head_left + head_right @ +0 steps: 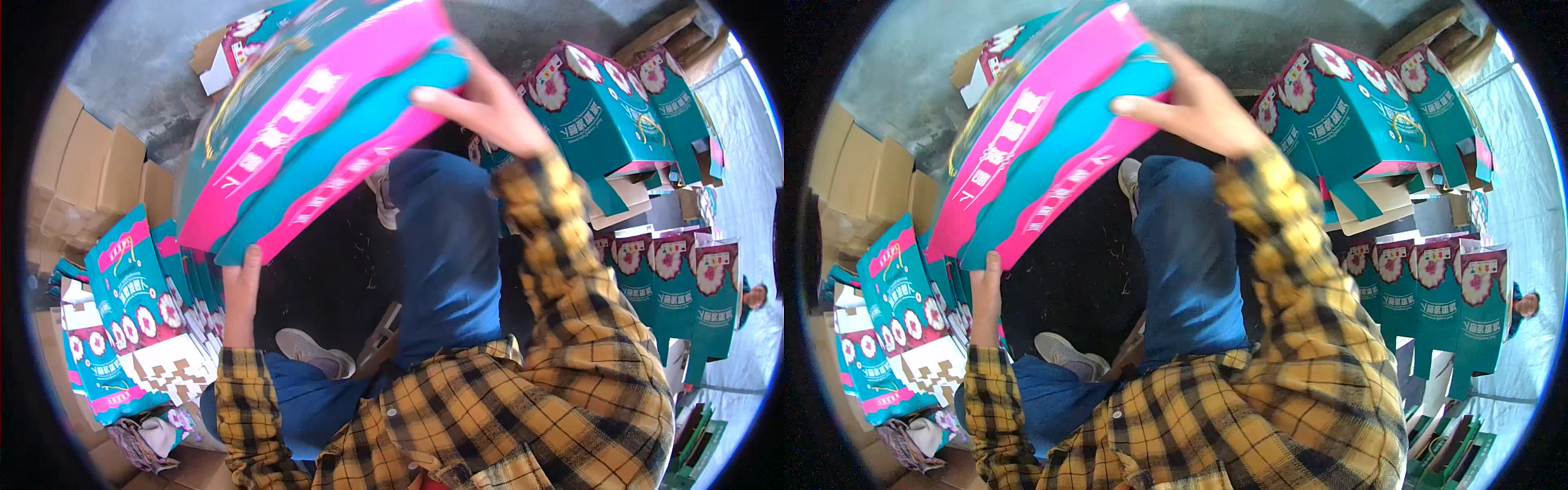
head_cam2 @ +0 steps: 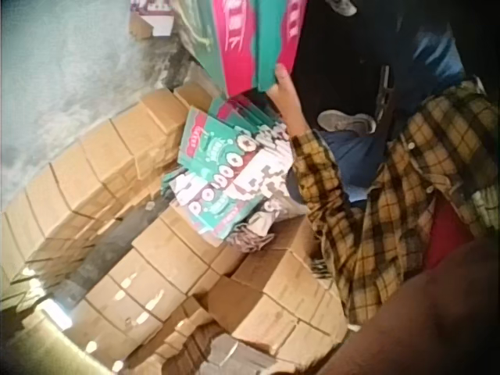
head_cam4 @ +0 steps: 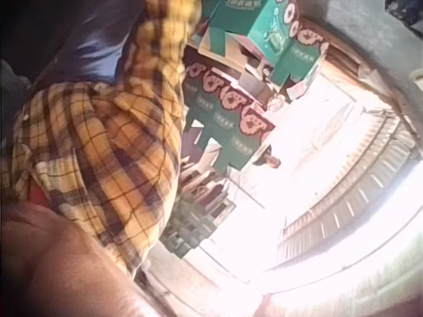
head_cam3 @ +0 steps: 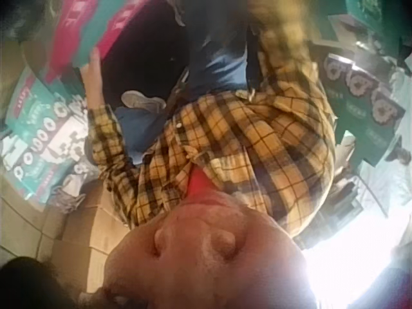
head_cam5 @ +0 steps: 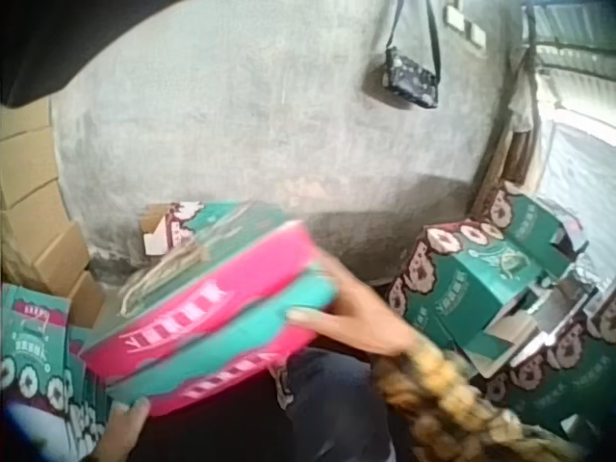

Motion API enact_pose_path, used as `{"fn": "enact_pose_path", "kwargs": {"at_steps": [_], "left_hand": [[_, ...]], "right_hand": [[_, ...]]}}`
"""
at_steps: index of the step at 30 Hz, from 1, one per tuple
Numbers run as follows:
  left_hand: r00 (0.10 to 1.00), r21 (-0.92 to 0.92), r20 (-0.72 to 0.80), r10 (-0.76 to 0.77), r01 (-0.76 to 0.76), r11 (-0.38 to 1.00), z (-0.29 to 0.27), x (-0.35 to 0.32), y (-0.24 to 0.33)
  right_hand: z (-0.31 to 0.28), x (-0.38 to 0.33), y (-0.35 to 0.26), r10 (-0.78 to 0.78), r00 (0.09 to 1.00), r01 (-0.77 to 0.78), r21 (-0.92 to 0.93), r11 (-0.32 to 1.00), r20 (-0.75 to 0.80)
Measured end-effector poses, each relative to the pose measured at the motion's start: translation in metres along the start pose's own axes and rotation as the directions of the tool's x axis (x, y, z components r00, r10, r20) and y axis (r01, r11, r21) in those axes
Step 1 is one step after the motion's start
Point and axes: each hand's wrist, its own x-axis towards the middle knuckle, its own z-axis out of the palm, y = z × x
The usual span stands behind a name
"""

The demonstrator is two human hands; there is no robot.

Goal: The person assembles cardboard packaging by taking flat box blanks, folding and interlocking their flaps into three-dimensional boxes by hand, and stacking the finished boxes.

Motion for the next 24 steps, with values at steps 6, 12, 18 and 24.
{"fn": "enact_pose_path", "kwargs": {"at_steps": [6,12,18,24], "left_hand": [[0.866,-0.067,0.290,0.407,-0.406,0.912,0.125,0.014,0.128],[0.655,-0.212,0.236,0.718,-0.686,0.696,0.261,0.039,0.153],[0.693,-0.104,0.366,0.621,-0.632,0.768,0.370,0.009,0.184],[0.663,0.037,0.491,0.565,-0.664,0.747,0.422,0.012,0.200]], "right_hand": [[-0.181,-0.176,0.023,-0.175,0.693,-0.185,-0.408,0.894,-0.699],[-0.231,-0.203,0.004,-0.109,0.504,0.072,-0.084,0.994,-0.857],[-0.314,-0.275,0.037,0.152,0.441,-0.407,-0.046,0.912,-0.885],[-0.281,-0.246,0.030,-0.577,0.444,-0.604,-0.704,0.372,-0.686]]}}
